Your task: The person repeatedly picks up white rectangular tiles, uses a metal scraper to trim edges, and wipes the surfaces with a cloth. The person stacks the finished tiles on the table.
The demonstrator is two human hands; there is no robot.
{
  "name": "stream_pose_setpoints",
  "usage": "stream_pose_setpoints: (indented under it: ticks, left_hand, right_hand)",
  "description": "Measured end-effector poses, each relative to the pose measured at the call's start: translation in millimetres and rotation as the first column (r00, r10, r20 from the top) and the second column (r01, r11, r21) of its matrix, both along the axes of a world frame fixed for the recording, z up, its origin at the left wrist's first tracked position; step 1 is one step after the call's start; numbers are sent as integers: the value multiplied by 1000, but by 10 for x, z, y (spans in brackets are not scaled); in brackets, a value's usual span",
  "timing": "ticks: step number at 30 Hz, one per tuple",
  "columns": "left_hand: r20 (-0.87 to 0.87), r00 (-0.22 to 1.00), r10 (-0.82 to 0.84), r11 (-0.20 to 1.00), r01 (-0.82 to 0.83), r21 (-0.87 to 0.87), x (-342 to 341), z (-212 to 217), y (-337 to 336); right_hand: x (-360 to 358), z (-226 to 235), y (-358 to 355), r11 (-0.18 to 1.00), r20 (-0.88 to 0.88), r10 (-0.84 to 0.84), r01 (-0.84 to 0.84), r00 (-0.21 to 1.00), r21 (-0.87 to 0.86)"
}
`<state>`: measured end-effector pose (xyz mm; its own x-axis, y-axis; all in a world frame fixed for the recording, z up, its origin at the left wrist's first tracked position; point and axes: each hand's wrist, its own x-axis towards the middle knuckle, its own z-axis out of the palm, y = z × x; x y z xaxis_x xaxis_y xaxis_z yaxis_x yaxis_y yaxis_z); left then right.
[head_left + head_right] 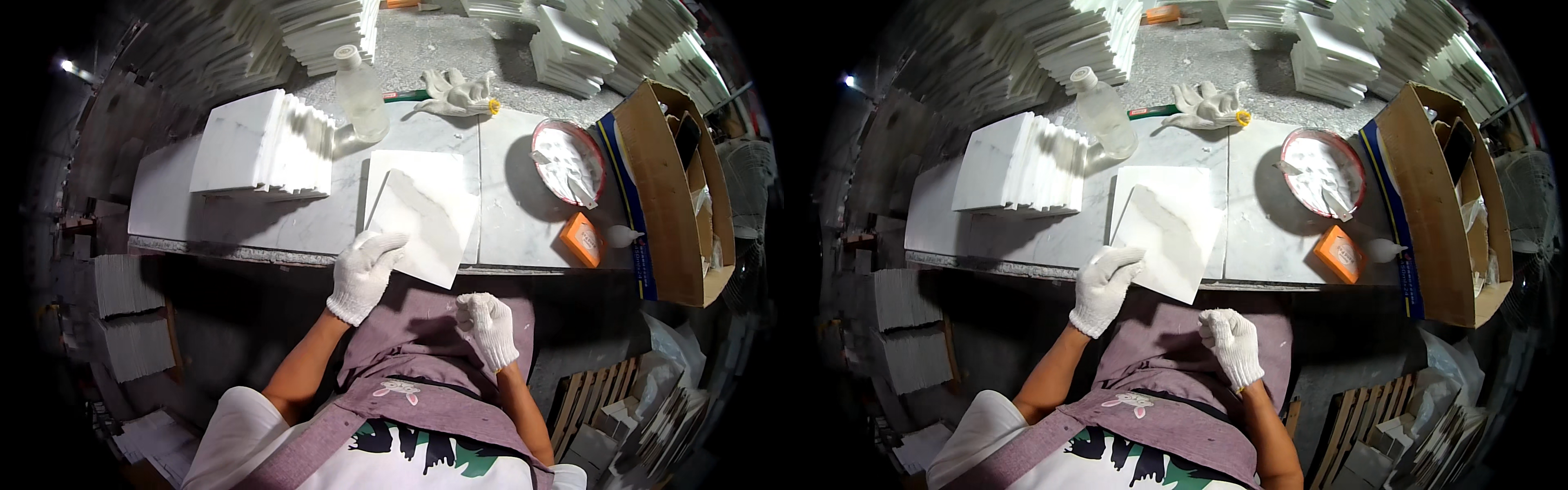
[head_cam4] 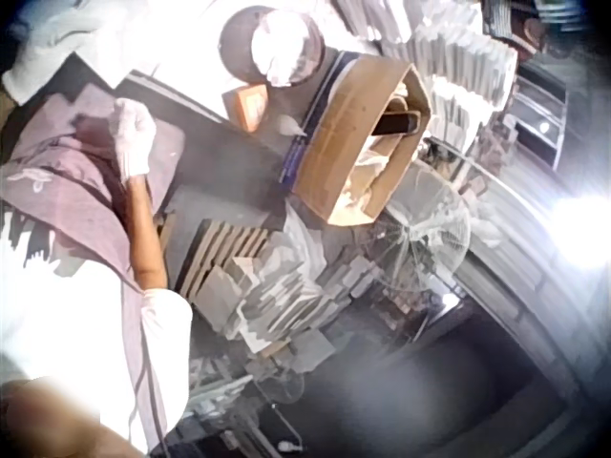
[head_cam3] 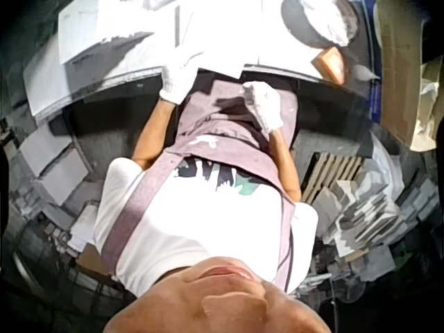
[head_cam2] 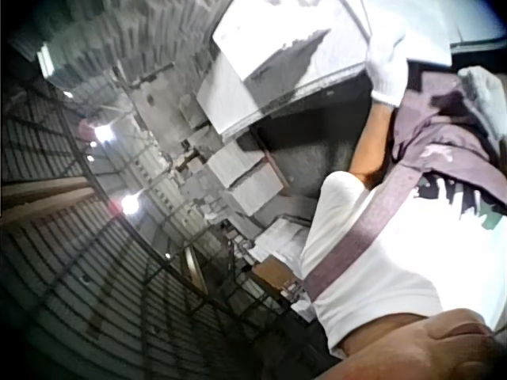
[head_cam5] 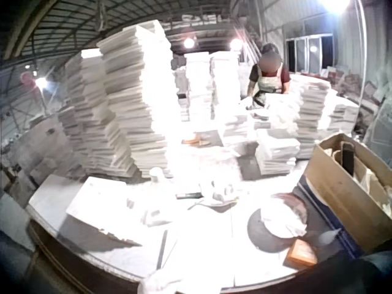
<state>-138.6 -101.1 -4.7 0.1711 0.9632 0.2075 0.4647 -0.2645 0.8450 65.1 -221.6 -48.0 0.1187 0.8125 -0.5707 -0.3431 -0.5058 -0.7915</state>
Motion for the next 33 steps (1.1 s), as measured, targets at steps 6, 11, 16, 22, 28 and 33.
stream_pose_setpoints:
  ticks: [6, 11, 16, 22, 28, 33]
  left_hand:
    - [-268, 934, 236, 951, -166, 261, -154, -104, 21]
    - [-253, 946, 201, 945, -119, 305, -108, -247, 53]
    - [-120, 960, 254, 941, -216, 261, -126, -267, 69]
    - [105, 942, 317, 946, -322, 27, -302, -293, 86]
    - [354, 874, 333, 943, -312, -116, -436, -137, 20]
    - [703, 701, 119, 944, 139, -299, -514, -77, -264]
  right_hand:
    - [-169, -29, 293, 989, -169, 150, -150, 974, 16]
    - [-168, -43, 435, 976, -257, 216, -211, 942, 48]
    - [-432, -146, 266, 999, -277, 33, -21, 960, 46]
    - [-588, -19, 355, 991, -289, 125, -132, 949, -5]
    - [-64, 5, 239, 913, -128, 407, -404, 904, 47]
    - [132, 266, -88, 989, -232, 144, -134, 962, 57]
